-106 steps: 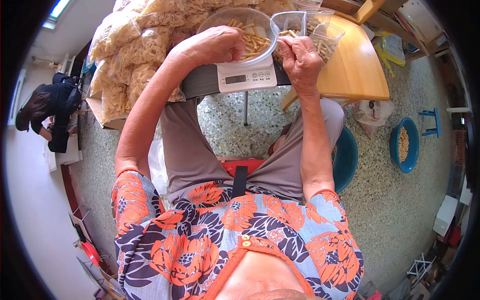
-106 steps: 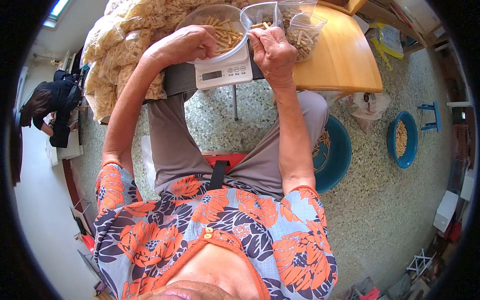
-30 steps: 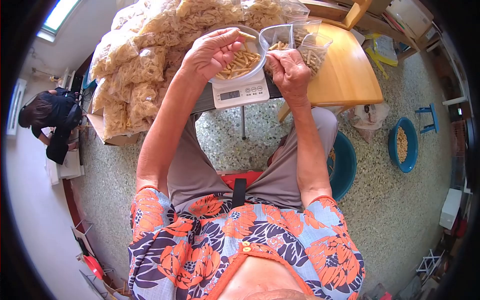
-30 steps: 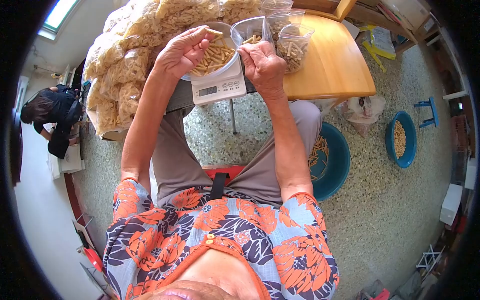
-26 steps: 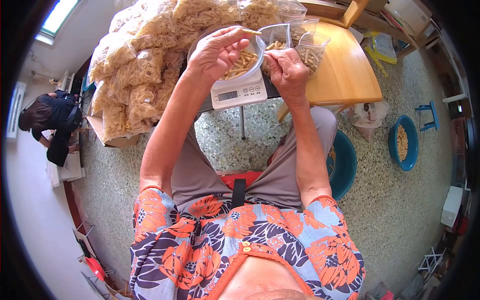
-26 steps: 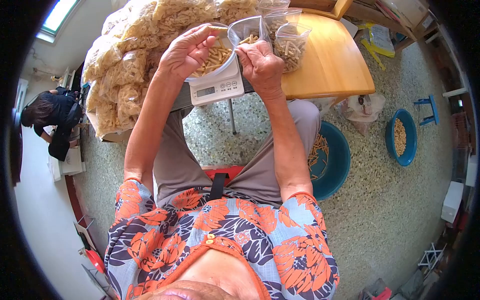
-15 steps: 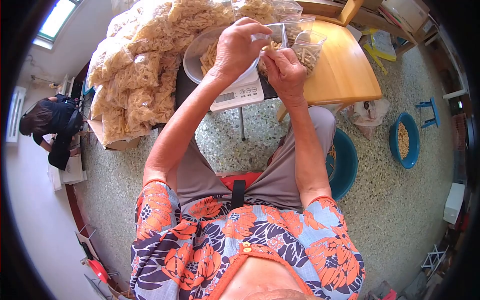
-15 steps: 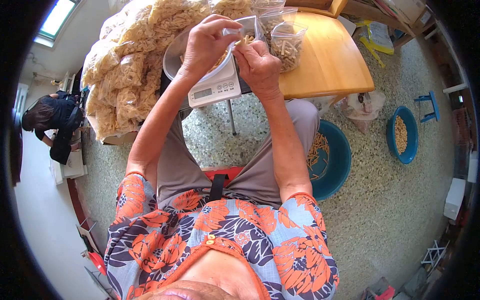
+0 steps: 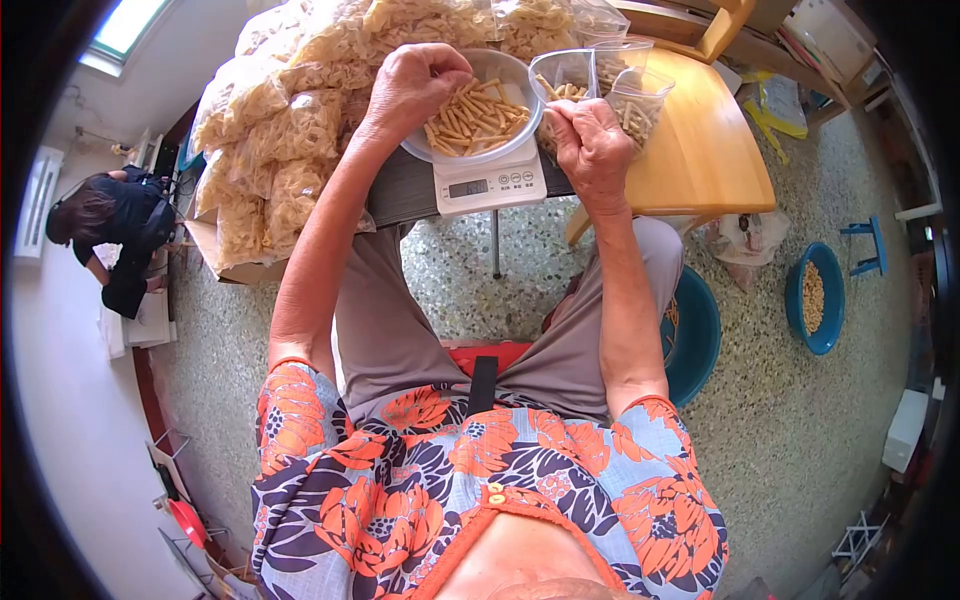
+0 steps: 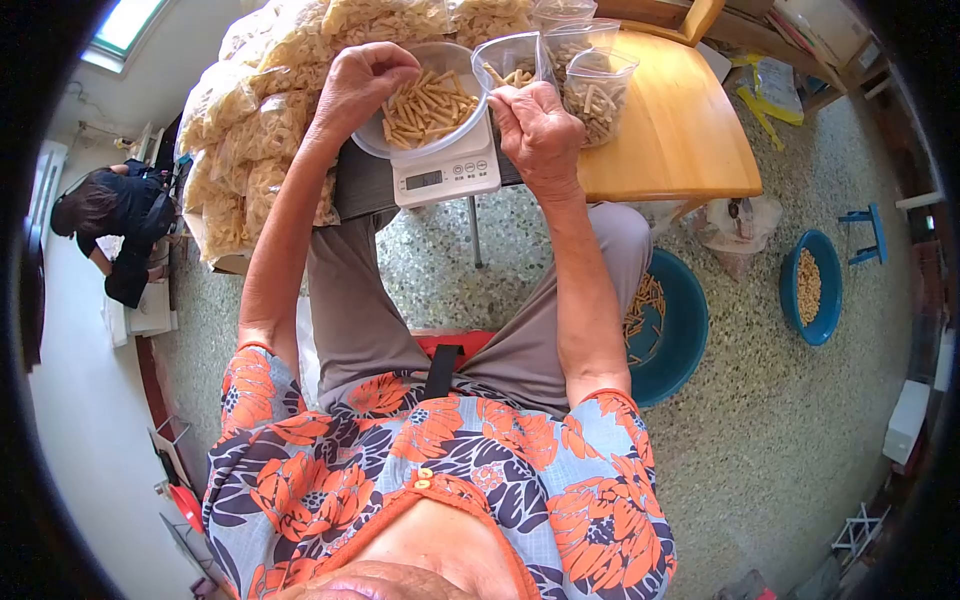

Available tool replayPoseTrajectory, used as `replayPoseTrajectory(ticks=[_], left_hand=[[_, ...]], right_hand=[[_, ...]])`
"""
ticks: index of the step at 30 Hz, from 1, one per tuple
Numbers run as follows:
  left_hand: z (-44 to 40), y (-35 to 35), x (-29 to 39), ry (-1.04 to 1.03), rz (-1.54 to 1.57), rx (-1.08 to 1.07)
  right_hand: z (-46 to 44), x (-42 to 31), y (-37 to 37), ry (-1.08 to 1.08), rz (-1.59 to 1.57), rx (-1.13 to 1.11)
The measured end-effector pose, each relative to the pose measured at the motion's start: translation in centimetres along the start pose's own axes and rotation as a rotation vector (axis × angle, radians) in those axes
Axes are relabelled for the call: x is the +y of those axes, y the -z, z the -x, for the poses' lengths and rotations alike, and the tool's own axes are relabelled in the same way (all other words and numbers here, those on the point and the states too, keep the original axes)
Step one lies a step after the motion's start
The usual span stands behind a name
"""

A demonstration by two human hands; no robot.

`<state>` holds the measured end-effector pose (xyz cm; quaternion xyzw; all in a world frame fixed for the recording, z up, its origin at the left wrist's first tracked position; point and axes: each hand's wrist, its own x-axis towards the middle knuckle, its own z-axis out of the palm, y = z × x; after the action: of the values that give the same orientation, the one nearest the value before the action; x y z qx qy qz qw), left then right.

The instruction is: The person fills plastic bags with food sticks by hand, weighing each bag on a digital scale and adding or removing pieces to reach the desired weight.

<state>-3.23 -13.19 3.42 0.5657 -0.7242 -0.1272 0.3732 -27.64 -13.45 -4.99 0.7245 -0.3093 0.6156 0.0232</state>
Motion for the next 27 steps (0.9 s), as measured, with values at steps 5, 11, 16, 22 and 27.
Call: replayPoseTrajectory(ticks=[5, 11, 16, 22, 27], left_hand=[[0.3, -0.9, -0.2, -0.201, -0.093, -0.213], [0.4, -3.6, 0.9, -0.242, -0.118, -0.283], [0.3, -3.8, 0.8, -0.272, -0.068, -0.333], [0.3, -3.9, 0.5, -0.306, -0.046, -0.284], [0.4, -2.2, 0.9, 0.358, 0.689, -0.263]], right_hand=[[0.0, 0.0, 0.0, -0.002, 0.009, -0.005], [0.0, 0.1, 0.0, -0.021, -0.002, -0.009], [0.0, 0.0, 0.0, -0.013, 0.007, -0.015], [0.1, -0.3, 0.3, -0.032, 0.0, -0.021], [0.2, -0.3, 0.6, -0.031, 0.008, -0.023]])
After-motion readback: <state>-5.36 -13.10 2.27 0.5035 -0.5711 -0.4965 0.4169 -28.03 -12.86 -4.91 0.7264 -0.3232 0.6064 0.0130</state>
